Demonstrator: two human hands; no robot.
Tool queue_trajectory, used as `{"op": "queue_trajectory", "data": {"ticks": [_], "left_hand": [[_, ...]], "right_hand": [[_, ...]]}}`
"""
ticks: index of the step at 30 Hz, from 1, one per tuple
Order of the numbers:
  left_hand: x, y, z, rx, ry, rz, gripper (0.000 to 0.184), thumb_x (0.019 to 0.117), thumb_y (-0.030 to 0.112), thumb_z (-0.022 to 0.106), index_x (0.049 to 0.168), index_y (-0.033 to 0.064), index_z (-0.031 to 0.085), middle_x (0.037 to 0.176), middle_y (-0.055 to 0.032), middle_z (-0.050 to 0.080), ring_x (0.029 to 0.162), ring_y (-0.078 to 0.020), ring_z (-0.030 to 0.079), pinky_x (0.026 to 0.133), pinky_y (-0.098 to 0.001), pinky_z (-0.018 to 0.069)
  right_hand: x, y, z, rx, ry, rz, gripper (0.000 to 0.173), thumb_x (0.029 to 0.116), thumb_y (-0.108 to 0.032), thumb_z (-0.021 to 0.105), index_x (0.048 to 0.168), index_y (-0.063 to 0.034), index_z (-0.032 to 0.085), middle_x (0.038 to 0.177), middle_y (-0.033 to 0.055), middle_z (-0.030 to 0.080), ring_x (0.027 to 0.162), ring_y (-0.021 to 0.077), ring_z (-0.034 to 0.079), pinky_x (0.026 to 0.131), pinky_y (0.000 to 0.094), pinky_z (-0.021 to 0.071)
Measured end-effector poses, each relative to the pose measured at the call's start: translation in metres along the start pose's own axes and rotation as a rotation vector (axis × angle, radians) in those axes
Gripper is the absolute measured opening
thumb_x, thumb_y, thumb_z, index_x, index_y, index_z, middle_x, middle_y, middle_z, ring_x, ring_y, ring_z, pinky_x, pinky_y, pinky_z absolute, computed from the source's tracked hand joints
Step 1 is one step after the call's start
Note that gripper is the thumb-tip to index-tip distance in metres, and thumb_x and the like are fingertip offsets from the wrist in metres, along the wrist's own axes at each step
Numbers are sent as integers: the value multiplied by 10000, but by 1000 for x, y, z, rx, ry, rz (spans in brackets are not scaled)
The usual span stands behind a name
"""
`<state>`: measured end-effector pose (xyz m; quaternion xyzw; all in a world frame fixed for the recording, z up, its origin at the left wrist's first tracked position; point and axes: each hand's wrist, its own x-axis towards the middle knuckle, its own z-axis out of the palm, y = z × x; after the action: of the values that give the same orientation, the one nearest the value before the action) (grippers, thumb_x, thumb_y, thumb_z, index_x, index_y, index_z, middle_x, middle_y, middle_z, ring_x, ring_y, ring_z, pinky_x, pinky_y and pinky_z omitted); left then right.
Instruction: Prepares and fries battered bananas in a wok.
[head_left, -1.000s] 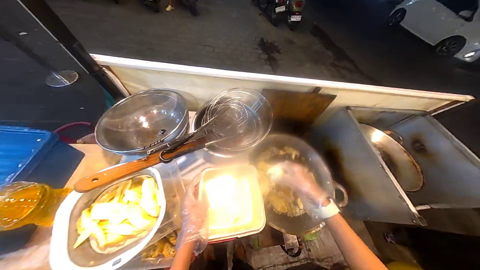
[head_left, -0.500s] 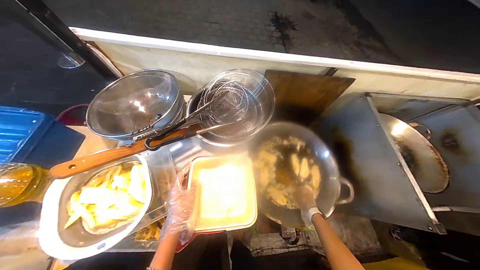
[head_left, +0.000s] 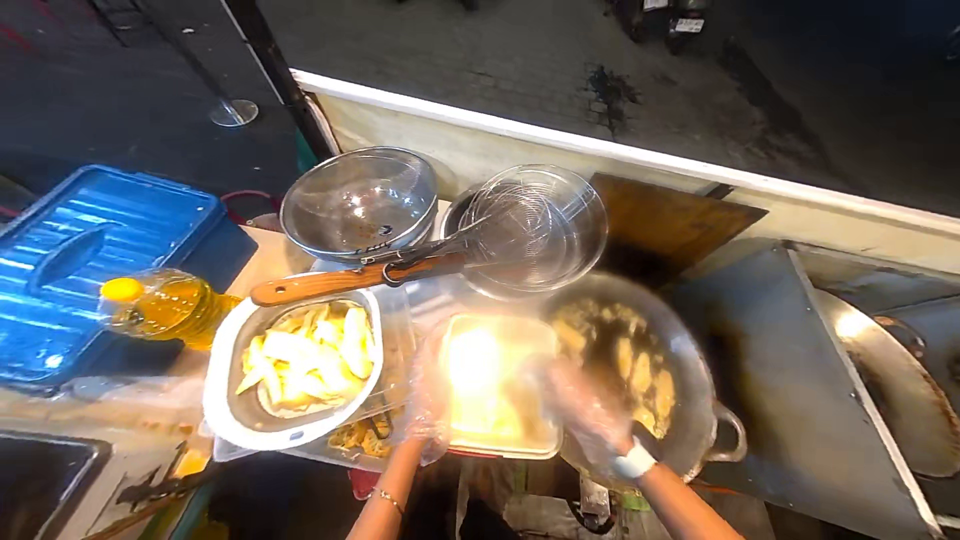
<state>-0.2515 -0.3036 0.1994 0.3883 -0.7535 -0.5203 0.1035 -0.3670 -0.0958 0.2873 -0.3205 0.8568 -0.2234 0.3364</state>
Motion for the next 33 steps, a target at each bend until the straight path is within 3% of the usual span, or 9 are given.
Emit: {"op": "queue_trajectory", "data": {"ticks": [2,5,8,13,19,23,27,30,33], "left_hand": [[2,-4,1,-14,-4,14,509,977,166,650,1474,161,538,1412,-86,615,1300,-171,586,1117,-381,477],[0,-5,2,22,-11,17,504,990,223,633,1474,132,530,1382,-107,633,1271,-202,608,1099,-413,486],[0,-3,-2,66,-20,36,501,999,251,605,1473,108,530,1385,-115,630,1289,-223,597,1113,-428,470],[-7,5,-7,49,-29,23,513,985,231,621,1471,92,529,1415,-169,597,1317,-303,569,1119,-485,449],[4,-2,-1,54,-50,23,526,971,198,625,1487,167,532,1451,-82,586,1350,-199,544,1153,-406,426],[5,-6,3,20,-37,56,516,966,176,622,1475,152,545,1441,-87,594,1343,-196,551,1150,-402,432],[5,-4,1,10,-39,47,524,960,161,633,1476,150,543,1442,-98,592,1347,-215,547,1154,-421,427],[3,-4,2,25,-31,46,506,979,191,622,1478,171,542,1435,-89,598,1341,-205,553,1147,-419,434],[5,-5,4,31,-27,57,483,999,228,602,1477,182,546,1432,-83,603,1337,-202,557,1146,-423,437]], "right_hand": [[30,-15,25,-229,-288,-103,313,1056,-142,489,1321,-117,655,1167,183,704,1001,350,707,895,574,566],[63,-8,69,-547,-565,-203,287,1010,-170,577,1224,0,664,1197,276,667,1162,471,628,976,672,492],[82,-2,83,-690,-754,-234,331,982,-272,619,1182,-13,670,1147,260,679,1119,468,639,905,696,490],[90,-5,66,-669,-904,-220,304,919,-229,727,1149,-32,702,1108,243,692,1074,438,651,888,687,481],[77,3,65,-588,-826,-178,325,914,-190,706,1176,-1,665,1089,259,684,1053,440,657,877,679,496],[72,6,55,-458,-796,-118,329,890,-208,747,1159,-27,685,1074,246,690,1032,423,656,878,671,491],[68,3,40,-249,-490,-111,368,915,-255,729,1188,-14,679,1061,221,690,1003,375,663,901,615,510],[68,-9,32,-257,-336,-172,413,1062,-321,523,1336,-35,642,1272,208,676,1227,348,631,1092,537,458],[65,-21,26,-231,-149,-92,286,1020,-209,581,1200,-38,724,1151,179,722,1109,320,683,1030,517,512]]}}
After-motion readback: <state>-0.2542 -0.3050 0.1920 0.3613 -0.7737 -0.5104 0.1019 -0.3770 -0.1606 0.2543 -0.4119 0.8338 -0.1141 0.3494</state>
